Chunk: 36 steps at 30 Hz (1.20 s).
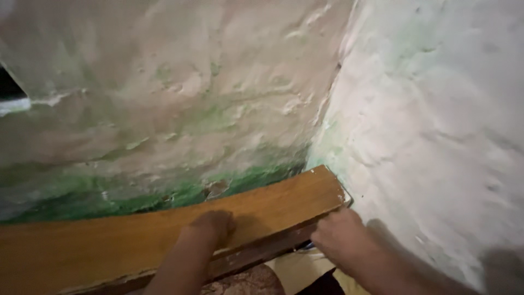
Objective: The person folds a patterned bed sheet on a bed with a striped mattress. They smooth the fabric, fold it in sections, and use a blue comb to press the edges along the wooden headboard. The sheet is folded into a compact bundle by the end of the clip.
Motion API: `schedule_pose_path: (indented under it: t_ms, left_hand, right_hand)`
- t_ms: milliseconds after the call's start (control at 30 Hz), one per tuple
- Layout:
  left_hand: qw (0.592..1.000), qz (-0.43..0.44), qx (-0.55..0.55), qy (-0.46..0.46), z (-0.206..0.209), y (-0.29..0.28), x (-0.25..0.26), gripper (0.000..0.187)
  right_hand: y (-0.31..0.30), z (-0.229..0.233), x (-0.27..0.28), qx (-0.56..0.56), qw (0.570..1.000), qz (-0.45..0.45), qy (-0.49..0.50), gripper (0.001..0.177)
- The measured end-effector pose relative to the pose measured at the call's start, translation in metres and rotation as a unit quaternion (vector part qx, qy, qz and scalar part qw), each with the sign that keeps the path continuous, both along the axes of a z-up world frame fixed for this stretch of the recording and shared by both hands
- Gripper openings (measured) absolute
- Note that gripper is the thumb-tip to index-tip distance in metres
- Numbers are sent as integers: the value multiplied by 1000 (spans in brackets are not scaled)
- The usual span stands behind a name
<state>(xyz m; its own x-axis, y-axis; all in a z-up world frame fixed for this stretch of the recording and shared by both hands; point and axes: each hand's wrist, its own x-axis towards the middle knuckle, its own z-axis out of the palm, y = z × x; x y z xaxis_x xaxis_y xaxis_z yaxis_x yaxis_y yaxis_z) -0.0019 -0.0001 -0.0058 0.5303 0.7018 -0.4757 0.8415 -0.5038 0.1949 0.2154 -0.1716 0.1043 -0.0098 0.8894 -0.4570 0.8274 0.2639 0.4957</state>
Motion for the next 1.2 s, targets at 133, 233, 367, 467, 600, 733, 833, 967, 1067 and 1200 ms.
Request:
schedule_pose_path:
  t_ms: [133,233,367,467,600,733,833,967,1067,1200]
  left_hand:
    - [999,1,13,-39,-4,-5,-5,33]
    - [997,34,-2,-64,-6,-9,-8,33]
    - [997,29,10,-67,-7,-12,-11,33]
    - [998,29,14,-60,-7,-12,-9,34]
    - [992,112,-29,-55,-7,-14,-6,34]
    - [998,-47,50,6,-1,-10,-5,33]
    - [998,60,-18,-19,1,-9,-1,32]
    - [993,102,-18,-52,-4,-8,-5,33]
    - [993,88,-6,-75,-12,-5,-2,36]
    - [998,22,35,-54,-21,-4,-2,33]
  right_hand:
    - [5,8,-4,22,999,35,33,10]
    - [12,32,7,44,998,2,37,6]
    - [-3,45,18,45,997,-50,34,6]
    - [-19,34,15,64,995,-33,62,8]
    - [-26,14,9,87,992,23,90,10]
    - [-16,15,7,62,997,10,45,9]
    - [-13,25,7,56,997,-45,35,8]
    - [-13,30,-3,69,995,-36,54,8]
    - [-15,23,-6,38,998,-36,43,6]
    - [-17,-3,-1,20,999,-26,35,7]
